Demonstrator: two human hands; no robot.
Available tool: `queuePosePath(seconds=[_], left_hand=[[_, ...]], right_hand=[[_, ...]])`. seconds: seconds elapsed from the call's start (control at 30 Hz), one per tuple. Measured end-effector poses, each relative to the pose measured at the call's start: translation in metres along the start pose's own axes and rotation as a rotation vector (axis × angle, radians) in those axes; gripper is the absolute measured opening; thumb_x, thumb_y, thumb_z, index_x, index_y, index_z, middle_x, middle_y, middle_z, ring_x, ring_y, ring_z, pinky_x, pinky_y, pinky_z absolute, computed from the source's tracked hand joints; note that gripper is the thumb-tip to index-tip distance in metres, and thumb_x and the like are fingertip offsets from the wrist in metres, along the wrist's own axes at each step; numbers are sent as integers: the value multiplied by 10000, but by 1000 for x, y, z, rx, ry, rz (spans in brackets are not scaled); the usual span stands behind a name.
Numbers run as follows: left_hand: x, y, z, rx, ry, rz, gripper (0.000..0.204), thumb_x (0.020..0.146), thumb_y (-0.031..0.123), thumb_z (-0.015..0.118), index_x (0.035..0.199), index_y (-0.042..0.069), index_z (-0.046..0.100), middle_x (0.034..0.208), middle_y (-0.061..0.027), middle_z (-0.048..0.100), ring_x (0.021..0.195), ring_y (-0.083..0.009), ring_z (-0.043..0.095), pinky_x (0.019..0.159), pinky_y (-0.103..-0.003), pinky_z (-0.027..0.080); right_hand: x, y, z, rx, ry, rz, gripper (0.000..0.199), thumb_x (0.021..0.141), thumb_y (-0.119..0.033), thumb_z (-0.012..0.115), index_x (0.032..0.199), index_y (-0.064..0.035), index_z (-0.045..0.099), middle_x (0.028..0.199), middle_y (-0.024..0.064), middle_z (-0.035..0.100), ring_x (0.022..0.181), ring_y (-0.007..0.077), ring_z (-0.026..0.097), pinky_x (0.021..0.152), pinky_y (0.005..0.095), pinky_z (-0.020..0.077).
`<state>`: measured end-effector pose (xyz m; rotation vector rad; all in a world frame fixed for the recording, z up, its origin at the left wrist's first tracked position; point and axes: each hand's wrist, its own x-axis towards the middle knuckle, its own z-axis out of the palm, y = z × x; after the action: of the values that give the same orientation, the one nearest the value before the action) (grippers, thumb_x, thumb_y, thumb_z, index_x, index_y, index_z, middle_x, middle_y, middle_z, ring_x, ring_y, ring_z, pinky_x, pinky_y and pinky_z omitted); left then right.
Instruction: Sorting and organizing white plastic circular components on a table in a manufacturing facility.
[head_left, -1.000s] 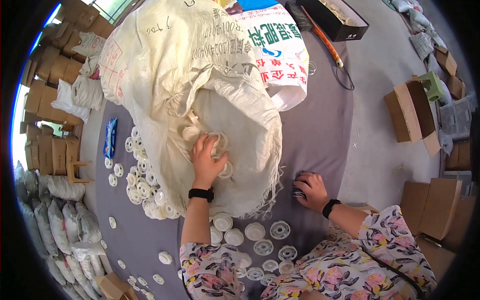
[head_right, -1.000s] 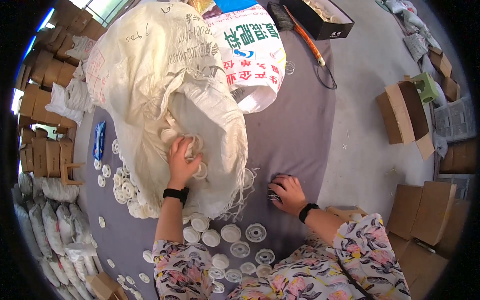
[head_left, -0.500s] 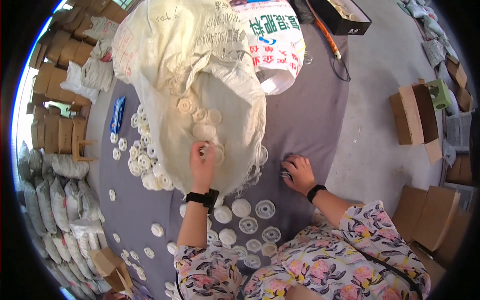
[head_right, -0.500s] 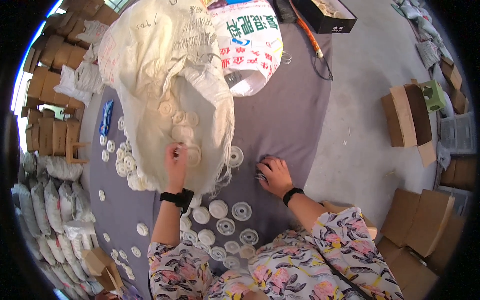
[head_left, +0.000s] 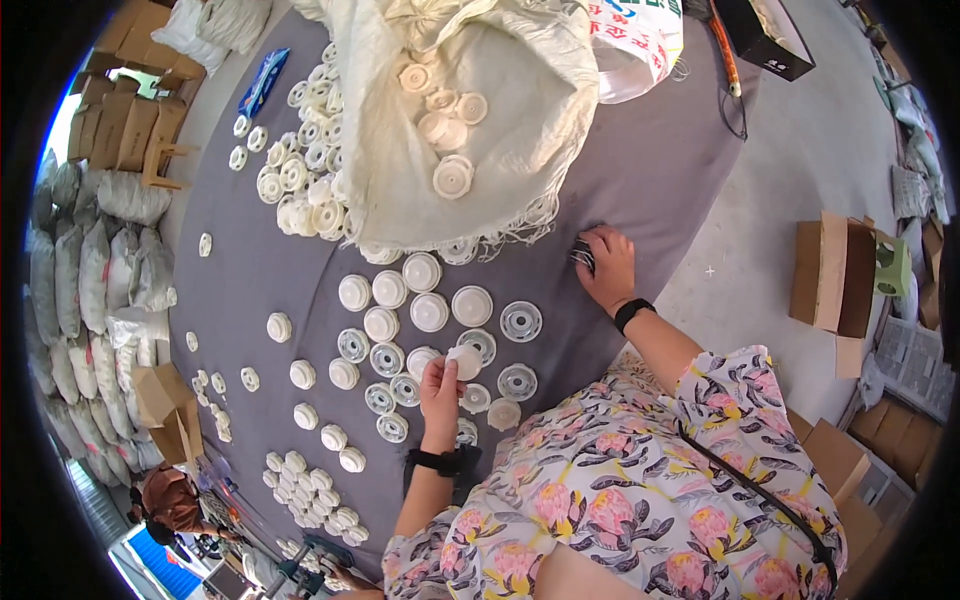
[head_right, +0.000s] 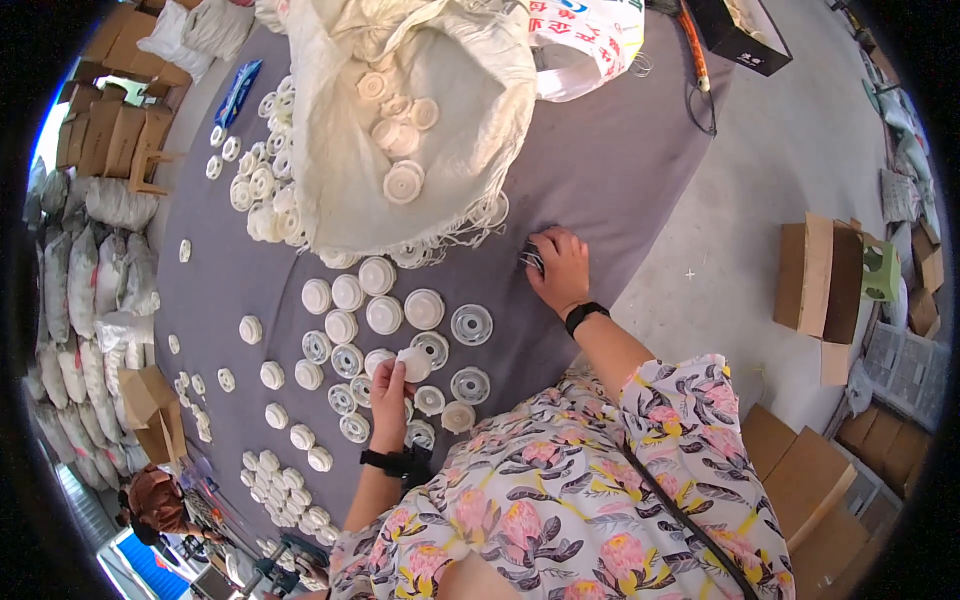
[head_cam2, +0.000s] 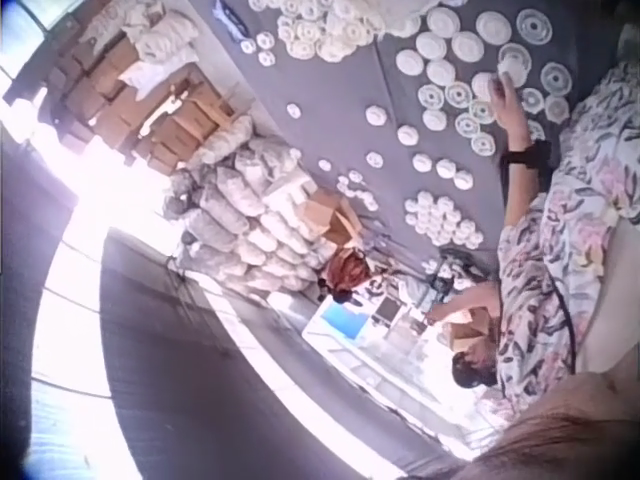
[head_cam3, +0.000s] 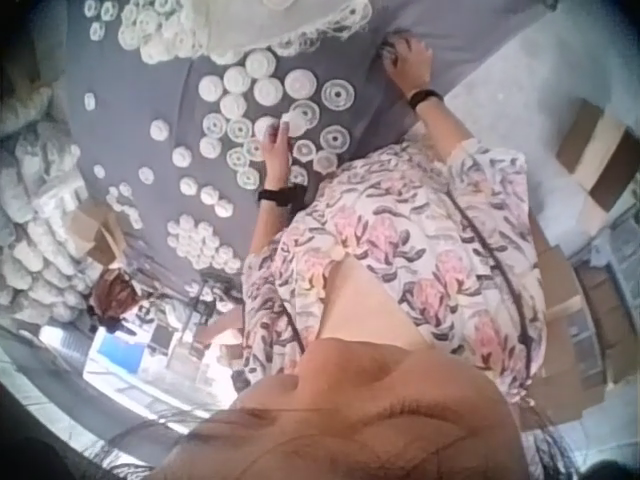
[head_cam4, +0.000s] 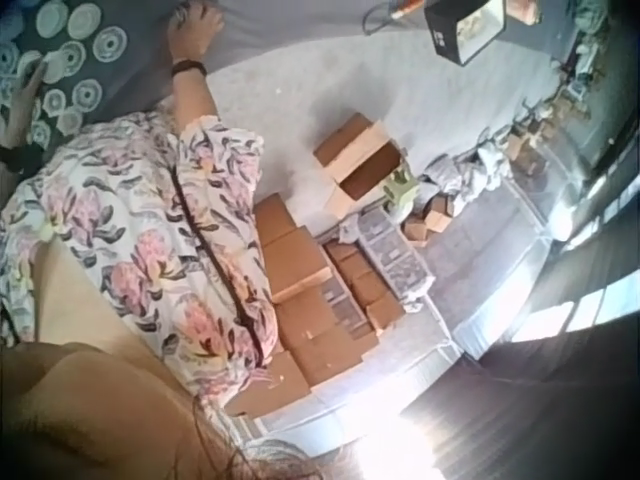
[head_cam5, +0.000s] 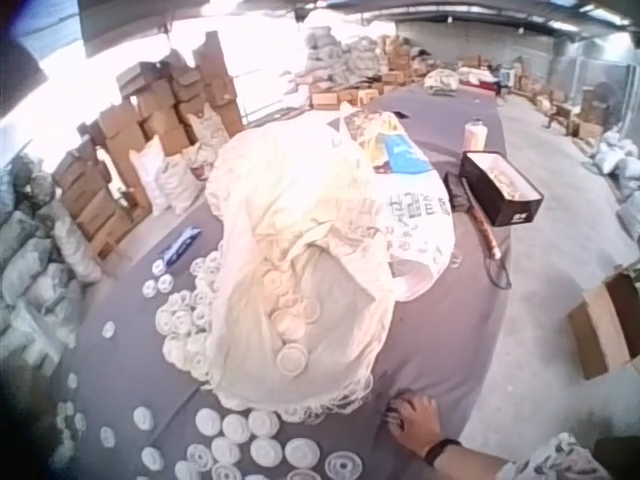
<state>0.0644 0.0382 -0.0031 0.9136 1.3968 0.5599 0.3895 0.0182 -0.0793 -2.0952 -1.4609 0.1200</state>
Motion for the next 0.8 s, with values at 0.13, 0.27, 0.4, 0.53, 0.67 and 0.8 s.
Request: queuePosePath(seconds=[0.13, 0.27, 0.4, 0.53, 0.67, 0.8], left_hand=[[-3, -6, 15, -21, 10, -21, 200, 925, 180, 568, 1064, 36, 557, 781, 0, 579, 625, -65, 516, 547, -205, 413], [-5, 2, 26, 492, 230, 252, 355, 833, 78, 646, 1157, 3, 524, 1020, -112, 520, 803, -166, 550, 648, -275, 461], [-13, -3, 22, 723, 137, 510, 354, 810, 67, 646, 1146, 32, 542, 1097, -147, 537, 903, -251, 562, 748, -332, 467], [-15, -4, 25, 1014, 47, 743, 396, 784, 89, 665, 1156, 57, 531, 1238, -184, 513, 1105, -342, 509, 889, -421, 409], [-6, 0, 33, 925, 168, 663, 381, 754, 133, 695, 1091, 50, 538, 1211, -165, 533, 1073, -329, 513, 909, -435, 370], [2, 10, 34, 906, 120, 536, 416, 721, 151, 717, 1077, 50, 528, 1147, -150, 554, 1063, -322, 514, 913, -427, 357]], right_hand=[[-2, -1, 3, -5, 24, -21, 471, 646, -146, 682, 1104, -131, 571, 1082, 69, 528, 1092, 279, 472, 892, 415, 349], [-4, -3, -2, 11, 16, -4, 465, 652, -145, 680, 1103, -130, 570, 1081, 70, 532, 1100, 278, 472, 900, 416, 347], [-3, -4, -3, -9, -2, 11, 463, 653, -144, 677, 1103, -127, 570, 1079, 71, 532, 1092, 279, 474, 901, 413, 349], [-2, -2, -1, -22, 15, 1, 457, 653, -147, 678, 1098, -127, 573, 1083, 72, 530, 1083, 276, 476, 896, 406, 352], [-2, -2, 0, -8, 10, 11, 452, 656, -148, 677, 1095, -127, 574, 1083, 73, 530, 1085, 273, 476, 896, 402, 353], [-2, -3, -1, 4, -11, 19, 449, 658, -142, 674, 1095, -126, 574, 1081, 72, 532, 1079, 272, 477, 893, 402, 353]])
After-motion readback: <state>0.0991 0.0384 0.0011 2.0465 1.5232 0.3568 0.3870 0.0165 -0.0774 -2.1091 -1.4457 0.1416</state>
